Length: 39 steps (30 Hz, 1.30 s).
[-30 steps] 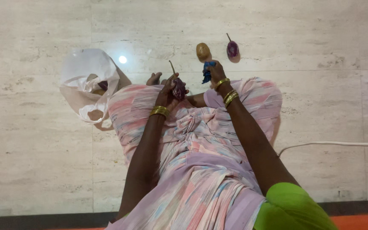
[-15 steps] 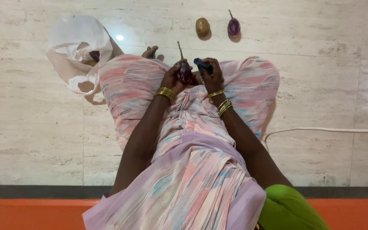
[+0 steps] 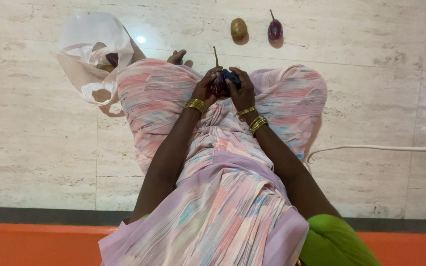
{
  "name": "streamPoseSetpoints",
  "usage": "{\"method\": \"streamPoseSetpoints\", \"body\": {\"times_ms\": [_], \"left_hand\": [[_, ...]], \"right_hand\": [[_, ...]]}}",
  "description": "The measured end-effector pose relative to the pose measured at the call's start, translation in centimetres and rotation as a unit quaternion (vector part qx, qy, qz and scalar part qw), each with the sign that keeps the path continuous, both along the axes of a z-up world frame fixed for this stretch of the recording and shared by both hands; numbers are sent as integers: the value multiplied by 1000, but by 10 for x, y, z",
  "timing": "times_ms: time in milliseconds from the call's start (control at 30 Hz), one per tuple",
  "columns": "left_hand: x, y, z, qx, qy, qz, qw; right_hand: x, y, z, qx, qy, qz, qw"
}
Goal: The person sits on the floor and peels an eggplant and a potato using a small knife. They hold the vegetables in one hand and carefully remove the skin with the other, placing the peeled items aside.
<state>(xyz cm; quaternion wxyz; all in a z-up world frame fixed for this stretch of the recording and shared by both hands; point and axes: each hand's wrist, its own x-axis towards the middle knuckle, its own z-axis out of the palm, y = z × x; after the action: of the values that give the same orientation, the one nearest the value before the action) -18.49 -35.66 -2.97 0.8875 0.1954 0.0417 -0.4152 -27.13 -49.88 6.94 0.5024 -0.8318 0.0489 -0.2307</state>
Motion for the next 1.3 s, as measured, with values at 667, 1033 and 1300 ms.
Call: {"method": "streamPoseSetpoints", "body": {"times_ms": [667,1033,1300], "left_hand": [[3,-9,-10,4,-15,41,999],[8,-7,-22,-2,84,24,996],[7,-13,-28,59,34,76,995]], "right_hand": [[-5,6,4,-96,-37,10,995],[-11,1,7,-57,3,31,998],[-21,13,19,-159,-55,44,985]]}}
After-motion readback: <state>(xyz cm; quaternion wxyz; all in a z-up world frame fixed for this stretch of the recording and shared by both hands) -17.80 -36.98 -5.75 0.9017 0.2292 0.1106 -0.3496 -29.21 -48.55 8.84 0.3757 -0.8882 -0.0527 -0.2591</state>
